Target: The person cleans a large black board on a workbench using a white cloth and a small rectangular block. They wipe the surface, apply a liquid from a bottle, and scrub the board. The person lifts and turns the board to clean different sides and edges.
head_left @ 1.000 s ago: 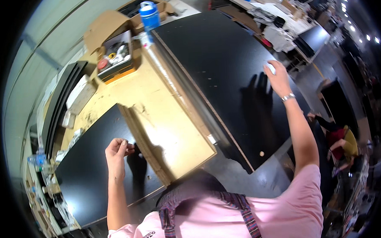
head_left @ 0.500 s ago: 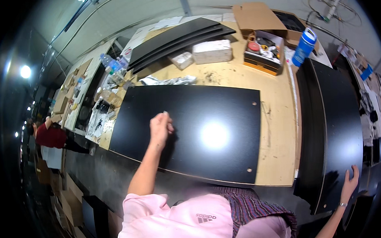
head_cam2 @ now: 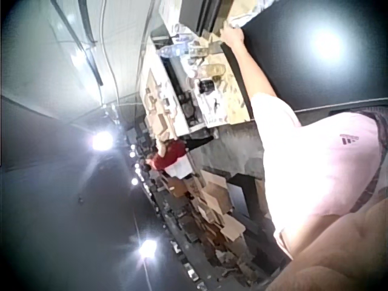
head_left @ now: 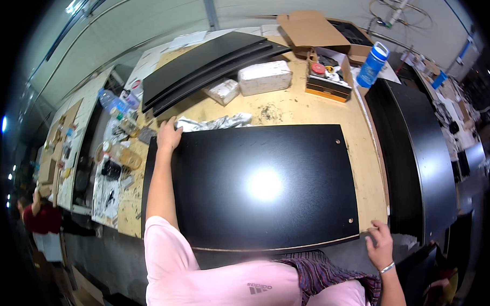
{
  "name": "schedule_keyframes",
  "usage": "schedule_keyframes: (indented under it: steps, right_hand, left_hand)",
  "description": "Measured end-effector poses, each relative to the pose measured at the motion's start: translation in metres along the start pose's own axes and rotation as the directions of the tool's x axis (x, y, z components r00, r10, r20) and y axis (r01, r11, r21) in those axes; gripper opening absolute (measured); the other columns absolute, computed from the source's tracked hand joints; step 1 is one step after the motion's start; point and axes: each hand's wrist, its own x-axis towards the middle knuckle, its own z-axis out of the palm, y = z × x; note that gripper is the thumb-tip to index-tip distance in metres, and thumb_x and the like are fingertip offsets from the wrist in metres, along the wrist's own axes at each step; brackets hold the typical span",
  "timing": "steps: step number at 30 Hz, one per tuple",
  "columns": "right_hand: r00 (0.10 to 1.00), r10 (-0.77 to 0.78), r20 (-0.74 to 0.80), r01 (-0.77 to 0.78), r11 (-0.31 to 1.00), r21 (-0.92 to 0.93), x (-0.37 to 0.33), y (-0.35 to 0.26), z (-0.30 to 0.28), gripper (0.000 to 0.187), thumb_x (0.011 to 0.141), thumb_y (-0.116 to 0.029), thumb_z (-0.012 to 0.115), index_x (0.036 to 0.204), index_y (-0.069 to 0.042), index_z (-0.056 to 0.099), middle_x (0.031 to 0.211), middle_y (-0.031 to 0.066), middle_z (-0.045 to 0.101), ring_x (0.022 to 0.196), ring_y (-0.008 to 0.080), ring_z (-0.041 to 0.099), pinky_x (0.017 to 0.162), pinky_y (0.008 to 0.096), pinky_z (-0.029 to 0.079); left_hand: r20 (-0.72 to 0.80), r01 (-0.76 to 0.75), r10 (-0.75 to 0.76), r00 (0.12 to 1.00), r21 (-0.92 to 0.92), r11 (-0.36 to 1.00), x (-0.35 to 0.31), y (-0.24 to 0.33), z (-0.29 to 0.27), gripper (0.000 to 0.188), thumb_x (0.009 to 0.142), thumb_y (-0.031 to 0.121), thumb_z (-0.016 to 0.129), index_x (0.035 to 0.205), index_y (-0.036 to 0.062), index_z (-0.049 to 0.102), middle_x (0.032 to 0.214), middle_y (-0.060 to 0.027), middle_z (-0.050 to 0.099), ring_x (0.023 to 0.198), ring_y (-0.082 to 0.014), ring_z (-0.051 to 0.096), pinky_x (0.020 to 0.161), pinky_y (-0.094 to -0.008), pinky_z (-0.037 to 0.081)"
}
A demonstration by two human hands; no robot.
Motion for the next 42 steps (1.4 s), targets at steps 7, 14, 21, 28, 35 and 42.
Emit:
schedule_keyframes:
  steps: [7, 14, 21, 28, 35, 42]
  right_hand:
    - [0.939, 0.343, -0.039, -0.344, 0.939, -0.024, -0.097, -0.029, 0.015, 0.019, 0.074, -0.002, 0.070, 0.093, -0.002, 0.066, 0.117, 0.0146, 0.063, 0.102, 0.0335, 0.063, 0.084, 0.0403, 0.053]
    - [0.833, 0.379, -0.403, -0.421, 0.907, -0.017, -0.117, 0.010, -0.020, 0.011, 0.076, -0.001, 0.067, 0.087, -0.002, 0.066, 0.110, 0.0147, 0.066, 0.097, 0.0337, 0.066, 0.082, 0.0385, 0.054]
    - [0.610, 0.199, -0.767, -0.378, 0.924, -0.061, -0.071, 0.104, -0.124, 0.005, 0.079, 0.003, 0.065, 0.084, 0.003, 0.065, 0.101, 0.0172, 0.066, 0.092, 0.0326, 0.066, 0.081, 0.0364, 0.052]
    - [0.582, 0.410, -0.703, -0.669, 0.732, -0.127, -0.075, 0.264, -0.183, 0.030, 0.080, -0.020, 0.073, 0.102, -0.001, 0.069, 0.129, 0.0191, 0.057, 0.120, 0.0374, 0.053, 0.101, 0.0422, 0.044]
    - [0.611, 0.440, -0.658, -0.671, 0.729, -0.135, -0.086, 0.374, -0.177, 0.053, 0.085, -0.042, 0.067, 0.124, -0.005, 0.065, 0.143, 0.0219, 0.049, 0.134, 0.0386, 0.041, 0.112, 0.0461, 0.031]
    - [0.653, 0.528, -0.543, -0.715, 0.666, -0.213, -0.052, 0.357, -0.162, 0.058, 0.090, -0.048, 0.060, 0.136, -0.013, 0.056, 0.150, 0.0156, 0.043, 0.141, 0.0305, 0.035, 0.118, 0.0468, 0.019]
  left_hand:
    - [0.227, -0.195, 0.172, 0.958, 0.082, 0.977, 0.063, 0.003, 0.064, 0.030, 0.078, 0.020, 0.068, 0.107, 0.0128, 0.074, 0.110, -0.0171, 0.070, 0.104, -0.0334, 0.066, 0.090, -0.0432, 0.051]
    - [0.037, -0.144, 0.325, 0.945, -0.844, 0.516, 0.066, 0.107, 0.047, 0.014, 0.093, 0.005, 0.054, 0.102, -0.0002, 0.065, 0.088, -0.0001, 0.063, 0.078, -0.0071, 0.055, 0.070, -0.0247, 0.045]
    - [0.117, 0.203, 0.637, 0.762, -0.977, -0.063, -0.042, 0.302, -0.021, 0.024, 0.099, 0.012, 0.055, 0.120, 0.0014, 0.055, 0.099, -0.0030, 0.063, 0.084, -0.0092, 0.058, 0.078, -0.0263, 0.047]
    - [0.163, 0.473, 0.830, 0.534, -0.871, -0.134, -0.189, 0.533, -0.080, 0.033, 0.101, 0.016, 0.048, 0.131, 0.0028, 0.050, 0.119, -0.0086, 0.063, 0.109, -0.0185, 0.062, 0.096, -0.0350, 0.048]
    - [0.130, 0.384, 0.807, 0.576, -0.914, -0.127, -0.177, 0.709, -0.062, 0.027, 0.103, 0.020, 0.048, 0.124, 0.0053, 0.054, 0.113, -0.0065, 0.065, 0.105, -0.0178, 0.063, 0.095, -0.0359, 0.049]
    - [0.386, -0.802, 0.907, 0.167, -0.483, 0.353, -0.251, 0.776, 0.088, 0.052, 0.097, 0.044, 0.055, 0.127, 0.0018, 0.058, 0.120, -0.0180, 0.065, 0.108, -0.0327, 0.061, 0.097, -0.0416, 0.044]
